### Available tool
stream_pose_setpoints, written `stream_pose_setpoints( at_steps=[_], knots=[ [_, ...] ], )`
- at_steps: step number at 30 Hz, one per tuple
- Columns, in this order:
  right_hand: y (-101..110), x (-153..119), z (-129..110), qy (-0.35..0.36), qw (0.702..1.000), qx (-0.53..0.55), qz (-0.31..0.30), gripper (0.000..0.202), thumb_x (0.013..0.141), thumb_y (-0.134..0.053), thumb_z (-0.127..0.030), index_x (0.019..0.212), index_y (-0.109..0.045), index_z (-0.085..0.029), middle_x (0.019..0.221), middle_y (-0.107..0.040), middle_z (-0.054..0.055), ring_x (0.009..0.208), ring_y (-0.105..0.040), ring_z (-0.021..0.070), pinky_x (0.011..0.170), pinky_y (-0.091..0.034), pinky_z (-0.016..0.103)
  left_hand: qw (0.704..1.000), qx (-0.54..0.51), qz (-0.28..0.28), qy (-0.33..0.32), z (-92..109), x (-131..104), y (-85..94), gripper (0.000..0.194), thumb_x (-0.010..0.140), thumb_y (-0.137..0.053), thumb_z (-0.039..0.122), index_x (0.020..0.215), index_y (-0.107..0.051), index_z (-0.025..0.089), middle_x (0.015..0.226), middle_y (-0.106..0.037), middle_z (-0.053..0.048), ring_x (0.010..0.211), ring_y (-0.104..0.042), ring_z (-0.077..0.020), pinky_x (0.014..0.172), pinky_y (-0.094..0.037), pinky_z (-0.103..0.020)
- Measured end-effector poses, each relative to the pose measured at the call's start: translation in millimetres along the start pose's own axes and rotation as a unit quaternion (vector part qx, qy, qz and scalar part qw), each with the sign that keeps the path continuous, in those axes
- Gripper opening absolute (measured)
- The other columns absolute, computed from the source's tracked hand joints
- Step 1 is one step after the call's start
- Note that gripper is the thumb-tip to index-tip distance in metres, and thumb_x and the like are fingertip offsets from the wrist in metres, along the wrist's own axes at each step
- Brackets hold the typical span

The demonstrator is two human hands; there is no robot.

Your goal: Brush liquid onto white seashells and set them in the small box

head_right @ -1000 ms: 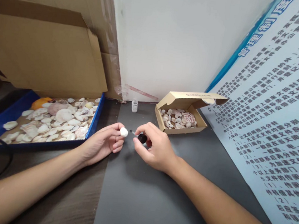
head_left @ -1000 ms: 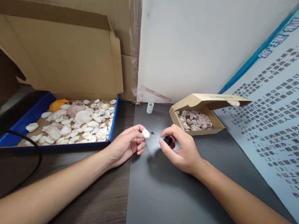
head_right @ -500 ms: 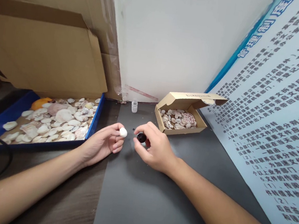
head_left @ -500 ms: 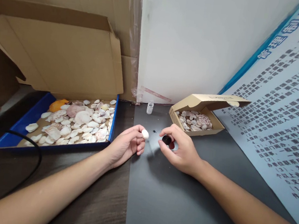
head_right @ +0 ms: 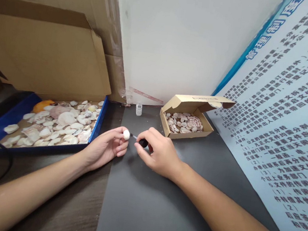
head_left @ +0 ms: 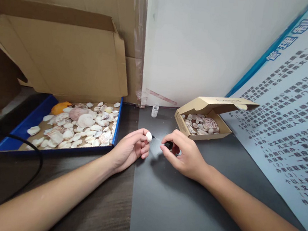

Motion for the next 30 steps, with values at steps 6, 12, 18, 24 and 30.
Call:
stream_pose_setpoints(
  at_steps=[6, 12, 18, 24, 30],
  knots=[
    [1.5, 0.1, -1.5, 0.007, 1.000, 0.016, 0.016, 0.002, 0.092, -0.059, -0.021, 0.092, -0.057, -0.020, 0.081, -0.056, -0.001, 0.059, -0.050, 0.0089, 0.060, -0.044, 0.024, 1.000, 0.004, 0.005, 0.002, -0.4, 0.5, -0.2, 0.008, 0.076, -0.060, 0.011, 0.079, -0.053, 0.015, 0.069, -0.043, 0.003, 0.051, -0.039, -0.0063, 0.048, -0.037, -0.021],
    [1.7, 1.0, -0.1, -0.018, 1.000, 0.000, 0.015, 0.002, 0.093, -0.058, -0.021, 0.091, -0.057, -0.020, 0.079, -0.055, -0.001, 0.059, -0.050, 0.0087, 0.059, -0.043, 0.024, 1.000, 0.009, 0.005, 0.004, -0.2, 0.4, -0.2, 0.010, 0.075, -0.061, 0.011, 0.079, -0.053, 0.016, 0.068, -0.042, 0.004, 0.052, -0.039, -0.0064, 0.048, -0.037, -0.021],
    [1.4, 0.3, 0.5, -0.010, 1.000, 0.004, 0.009, 0.002, 0.094, -0.057, -0.022, 0.095, -0.057, -0.020, 0.081, -0.055, -0.001, 0.059, -0.051, 0.0088, 0.060, -0.043, 0.024, 1.000, 0.012, 0.008, 0.007, -0.1, -0.7, -0.8, 0.014, 0.071, -0.062, 0.010, 0.079, -0.052, 0.016, 0.070, -0.043, 0.004, 0.051, -0.039, -0.0058, 0.048, -0.036, -0.021],
    [1.3, 0.5, 0.5, -0.026, 1.000, 0.004, -0.001, 0.003, 0.093, -0.057, -0.022, 0.095, -0.057, -0.020, 0.081, -0.055, -0.001, 0.060, -0.051, 0.0092, 0.060, -0.043, 0.025, 1.000, 0.020, 0.004, 0.010, -0.2, 0.2, -1.2, 0.014, 0.073, -0.063, 0.012, 0.080, -0.052, 0.017, 0.068, -0.043, 0.004, 0.050, -0.039, -0.0059, 0.048, -0.036, -0.021],
    [2.1, 0.1, -0.7, -0.027, 1.000, 0.004, 0.001, 0.004, 0.093, -0.056, -0.023, 0.096, -0.057, -0.020, 0.081, -0.055, -0.001, 0.060, -0.051, 0.0091, 0.060, -0.043, 0.025, 1.000, 0.028, -0.001, 0.013, -2.0, 1.2, 0.3, 0.013, 0.076, -0.063, 0.014, 0.081, -0.052, 0.017, 0.065, -0.043, 0.004, 0.049, -0.038, -0.0057, 0.048, -0.035, -0.021]
  ],
)
Point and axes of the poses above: each hand's wrist, its own x-axis towards the middle knuckle, its own y-axis out of the back of the hand, z = x × y, the point moved 3 cm from there along x, towards the middle knuckle
